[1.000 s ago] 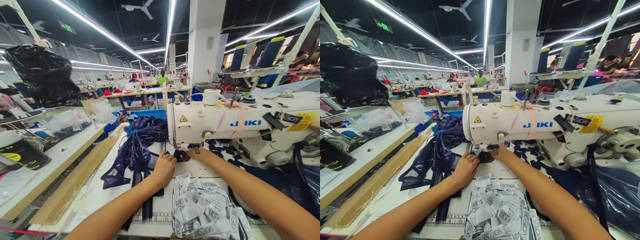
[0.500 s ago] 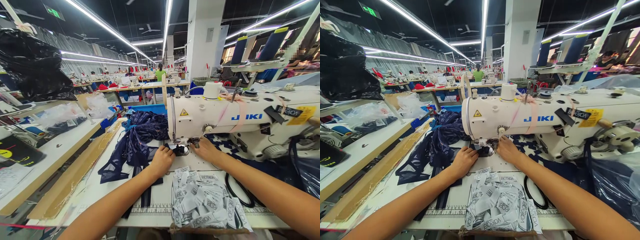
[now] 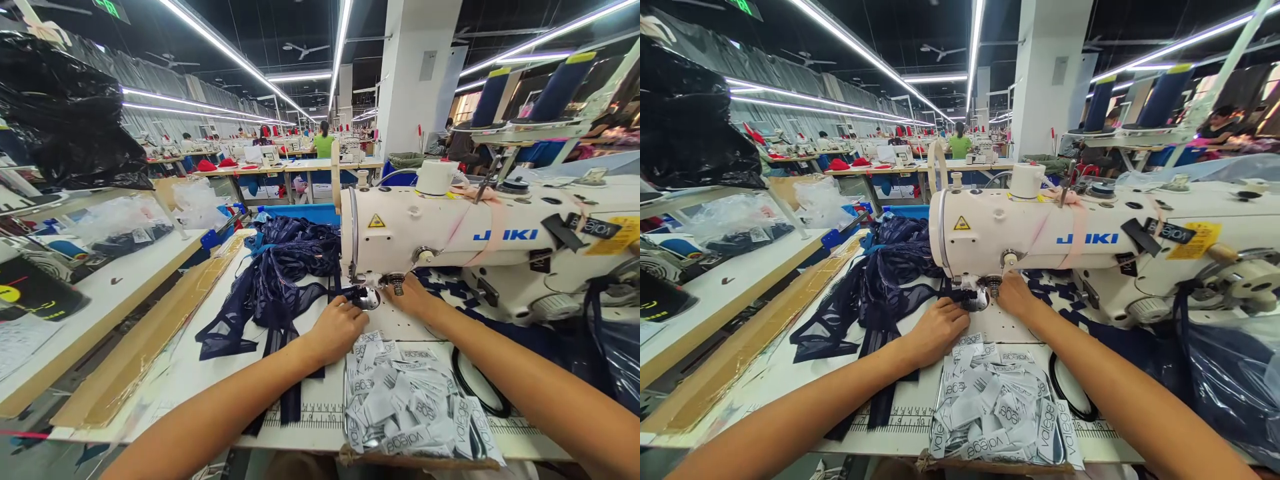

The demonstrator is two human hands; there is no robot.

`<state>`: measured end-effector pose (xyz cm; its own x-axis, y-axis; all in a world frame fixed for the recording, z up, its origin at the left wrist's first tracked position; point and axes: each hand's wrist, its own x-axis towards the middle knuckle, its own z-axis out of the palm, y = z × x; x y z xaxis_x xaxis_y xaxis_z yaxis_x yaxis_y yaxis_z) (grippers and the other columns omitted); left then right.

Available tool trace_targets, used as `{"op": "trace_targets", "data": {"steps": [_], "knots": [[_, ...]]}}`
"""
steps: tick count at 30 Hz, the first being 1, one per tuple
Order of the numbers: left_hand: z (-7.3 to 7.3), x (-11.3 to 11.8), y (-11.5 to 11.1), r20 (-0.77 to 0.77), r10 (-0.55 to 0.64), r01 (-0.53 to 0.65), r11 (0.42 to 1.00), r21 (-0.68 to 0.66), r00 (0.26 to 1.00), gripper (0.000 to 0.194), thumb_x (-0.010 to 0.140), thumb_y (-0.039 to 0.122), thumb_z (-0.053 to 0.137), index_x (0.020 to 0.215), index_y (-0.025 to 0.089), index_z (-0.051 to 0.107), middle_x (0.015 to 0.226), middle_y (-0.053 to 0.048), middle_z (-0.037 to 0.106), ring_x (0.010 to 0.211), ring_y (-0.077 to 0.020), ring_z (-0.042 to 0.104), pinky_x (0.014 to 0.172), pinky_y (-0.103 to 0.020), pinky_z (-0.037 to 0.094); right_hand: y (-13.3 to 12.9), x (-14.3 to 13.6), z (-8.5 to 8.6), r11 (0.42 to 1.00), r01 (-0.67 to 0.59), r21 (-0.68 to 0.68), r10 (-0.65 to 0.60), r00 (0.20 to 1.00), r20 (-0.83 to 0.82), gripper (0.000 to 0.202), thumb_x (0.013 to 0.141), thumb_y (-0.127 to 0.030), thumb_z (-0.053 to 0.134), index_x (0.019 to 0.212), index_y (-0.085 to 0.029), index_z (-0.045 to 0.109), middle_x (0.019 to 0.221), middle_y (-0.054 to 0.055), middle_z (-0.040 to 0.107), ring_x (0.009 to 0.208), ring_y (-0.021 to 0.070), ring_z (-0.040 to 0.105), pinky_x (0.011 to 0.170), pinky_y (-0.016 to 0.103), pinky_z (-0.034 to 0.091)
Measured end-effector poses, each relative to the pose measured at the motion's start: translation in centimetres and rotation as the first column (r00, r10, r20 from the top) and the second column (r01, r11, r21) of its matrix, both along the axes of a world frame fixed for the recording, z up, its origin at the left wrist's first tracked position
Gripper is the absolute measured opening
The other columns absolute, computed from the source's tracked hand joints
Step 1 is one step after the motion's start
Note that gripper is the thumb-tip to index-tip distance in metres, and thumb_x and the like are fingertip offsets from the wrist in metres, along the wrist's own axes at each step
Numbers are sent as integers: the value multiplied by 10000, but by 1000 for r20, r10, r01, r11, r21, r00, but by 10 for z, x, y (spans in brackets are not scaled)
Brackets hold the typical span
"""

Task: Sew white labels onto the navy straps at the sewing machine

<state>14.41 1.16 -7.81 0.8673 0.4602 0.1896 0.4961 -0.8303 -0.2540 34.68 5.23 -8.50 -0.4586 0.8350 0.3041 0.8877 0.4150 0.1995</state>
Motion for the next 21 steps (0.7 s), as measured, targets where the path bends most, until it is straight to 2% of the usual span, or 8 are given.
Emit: {"op": "trace_targets", "data": {"steps": [6,9,12,15,17,18,19,21], "knots": [[2,-14,14,165,172,-183,982,55,971,205,803,98,448,966,111,571,988,-109,622,1021,-235,511,993,-471,237,-29,-12,-2,988,-78,131,87,994,-60,247,840,-163,405,875,-160,650,827,97,665,795,216,585,735,322,404],[2,-15,16,125,217,-215,976,-32,968,245,790,93,455,1006,110,571,985,-110,617,971,-234,535,969,-480,272,-32,-20,-6,991,-111,73,118,989,-94,245,835,-184,450,1003,-186,628,902,78,669,818,214,594,739,313,416],[2,-11,13,108,267,-252,959,-131,958,229,777,91,453,957,111,595,925,-111,611,891,-242,553,839,-430,388,-29,-26,-5,997,-56,-46,52,996,-78,272,849,-174,432,1049,-209,613,932,68,669,802,207,604,700,302,428],[4,-9,9,241,289,-211,930,-301,927,183,758,89,449,842,133,606,879,-102,597,878,-247,554,792,-407,410,-29,-28,1,992,-23,-128,18,999,-40,276,862,-176,414,1050,-219,612,932,68,668,789,203,607,649,283,427],[8,-9,9,480,367,-108,868,-484,797,141,716,75,462,765,148,572,972,-96,577,928,-235,548,839,-398,395,-30,-28,4,991,-24,-134,22,1000,-20,273,857,-168,423,1045,-218,615,961,75,661,808,210,604,644,280,423],[10,-8,9,592,443,1,800,-600,673,119,699,75,468,747,154,543,1033,-90,557,956,-225,546,852,-384,393,-30,-28,5,992,-29,-125,27,1000,-12,274,850,-156,429,1041,-215,616,982,79,655,817,213,602,647,281,422],[12,-7,10,658,543,155,698,-699,522,104,688,81,477,748,160,512,1077,-82,537,973,-214,549,852,-364,398,-30,-27,4,993,-40,-111,39,999,-7,276,843,-142,434,1036,-212,618,998,82,650,824,216,599,652,283,422],[16,-5,11,597,758,508,417,-754,263,157,668,93,507,795,173,463,1060,-62,538,941,-187,579,814,-322,419,-29,-26,1,995,-74,-73,74,997,-6,280,835,-119,434,1024,-203,622,1006,89,644,834,218,595,668,289,426]]}}
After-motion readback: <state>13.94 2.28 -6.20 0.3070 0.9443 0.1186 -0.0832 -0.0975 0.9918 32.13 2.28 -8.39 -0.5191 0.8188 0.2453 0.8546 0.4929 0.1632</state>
